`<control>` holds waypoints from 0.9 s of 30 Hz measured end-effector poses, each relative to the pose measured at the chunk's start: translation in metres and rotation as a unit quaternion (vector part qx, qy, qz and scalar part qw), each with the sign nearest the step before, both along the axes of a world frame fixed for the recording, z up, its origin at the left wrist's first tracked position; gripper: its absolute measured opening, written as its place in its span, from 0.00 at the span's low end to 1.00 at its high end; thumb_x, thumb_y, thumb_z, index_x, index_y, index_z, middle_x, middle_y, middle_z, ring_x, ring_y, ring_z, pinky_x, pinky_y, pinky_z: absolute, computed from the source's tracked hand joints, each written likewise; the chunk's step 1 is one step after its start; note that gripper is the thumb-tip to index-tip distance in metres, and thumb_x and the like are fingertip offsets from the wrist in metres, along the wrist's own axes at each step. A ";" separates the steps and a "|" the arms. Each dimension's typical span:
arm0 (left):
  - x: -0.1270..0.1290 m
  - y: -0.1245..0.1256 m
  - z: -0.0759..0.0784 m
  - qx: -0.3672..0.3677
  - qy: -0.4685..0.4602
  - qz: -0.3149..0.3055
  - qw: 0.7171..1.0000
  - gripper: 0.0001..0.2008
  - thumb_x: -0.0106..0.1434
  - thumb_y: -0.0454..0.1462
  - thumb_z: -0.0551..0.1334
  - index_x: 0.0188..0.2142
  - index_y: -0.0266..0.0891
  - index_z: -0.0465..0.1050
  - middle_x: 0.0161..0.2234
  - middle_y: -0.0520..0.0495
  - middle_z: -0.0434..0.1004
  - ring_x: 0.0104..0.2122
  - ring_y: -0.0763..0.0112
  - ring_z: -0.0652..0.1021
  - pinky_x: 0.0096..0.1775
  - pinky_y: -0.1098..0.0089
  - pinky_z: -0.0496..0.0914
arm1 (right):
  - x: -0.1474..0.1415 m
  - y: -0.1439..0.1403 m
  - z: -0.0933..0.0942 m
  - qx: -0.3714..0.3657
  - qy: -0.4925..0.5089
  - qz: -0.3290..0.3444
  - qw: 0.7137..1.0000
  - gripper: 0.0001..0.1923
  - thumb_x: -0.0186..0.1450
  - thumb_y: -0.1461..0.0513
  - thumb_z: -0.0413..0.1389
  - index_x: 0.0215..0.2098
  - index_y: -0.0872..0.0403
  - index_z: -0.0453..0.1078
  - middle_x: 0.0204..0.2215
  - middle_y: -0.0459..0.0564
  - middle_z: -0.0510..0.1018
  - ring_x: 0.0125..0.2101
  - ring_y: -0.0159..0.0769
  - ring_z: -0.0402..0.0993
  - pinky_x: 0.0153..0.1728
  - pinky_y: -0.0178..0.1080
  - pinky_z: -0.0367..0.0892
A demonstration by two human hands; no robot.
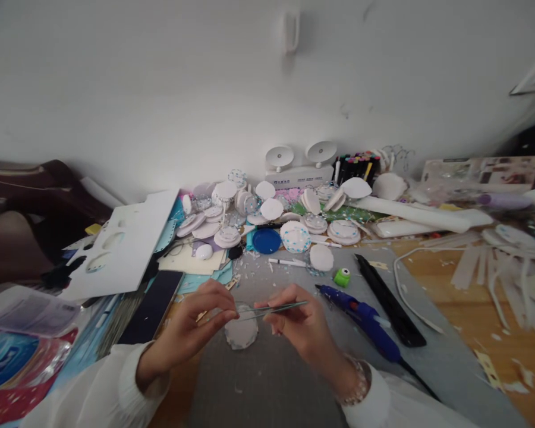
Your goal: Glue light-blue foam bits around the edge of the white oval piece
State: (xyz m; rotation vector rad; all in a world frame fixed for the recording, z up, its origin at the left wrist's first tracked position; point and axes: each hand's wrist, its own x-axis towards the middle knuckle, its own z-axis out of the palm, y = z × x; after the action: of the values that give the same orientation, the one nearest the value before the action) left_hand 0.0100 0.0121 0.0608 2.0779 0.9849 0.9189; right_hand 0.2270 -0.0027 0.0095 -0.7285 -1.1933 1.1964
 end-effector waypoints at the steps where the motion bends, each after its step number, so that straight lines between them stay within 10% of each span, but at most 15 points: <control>1: -0.001 0.000 0.001 0.005 0.004 -0.001 1.000 0.14 0.70 0.45 0.62 0.32 0.40 0.79 0.33 0.44 0.81 0.37 0.63 0.77 0.42 0.63 0.69 | 0.000 0.000 0.000 -0.003 0.001 0.001 1.000 0.11 0.60 0.58 0.67 0.30 0.52 0.71 0.30 0.50 0.84 0.17 0.28 0.73 0.17 0.31 0.71; 10: -0.024 0.021 0.008 0.023 0.024 0.059 0.998 0.13 0.71 0.43 0.59 0.32 0.39 0.74 0.33 0.46 0.77 0.36 0.65 0.76 0.41 0.66 0.68 | 0.012 0.010 -0.010 0.013 0.016 -0.079 0.997 0.04 0.65 0.60 0.63 0.36 0.50 0.71 0.35 0.47 0.83 0.18 0.25 0.70 0.18 0.30 0.69; 27: -0.007 0.033 -0.058 0.061 0.083 0.109 0.989 0.06 0.68 0.36 0.62 0.37 0.42 0.80 0.38 0.44 0.81 0.40 0.60 0.78 0.45 0.61 0.69 | 0.060 -0.060 0.001 0.046 -0.190 -0.316 0.929 0.10 0.59 0.64 0.65 0.35 0.39 0.77 0.28 0.52 0.81 0.29 0.50 0.83 0.24 0.47 0.80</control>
State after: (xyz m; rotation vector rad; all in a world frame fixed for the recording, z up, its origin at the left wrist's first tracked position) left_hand 0.0033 0.0451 0.0025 2.2074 1.2938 0.9465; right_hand 0.2873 -0.0629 0.0104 -1.1983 -1.1819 0.4686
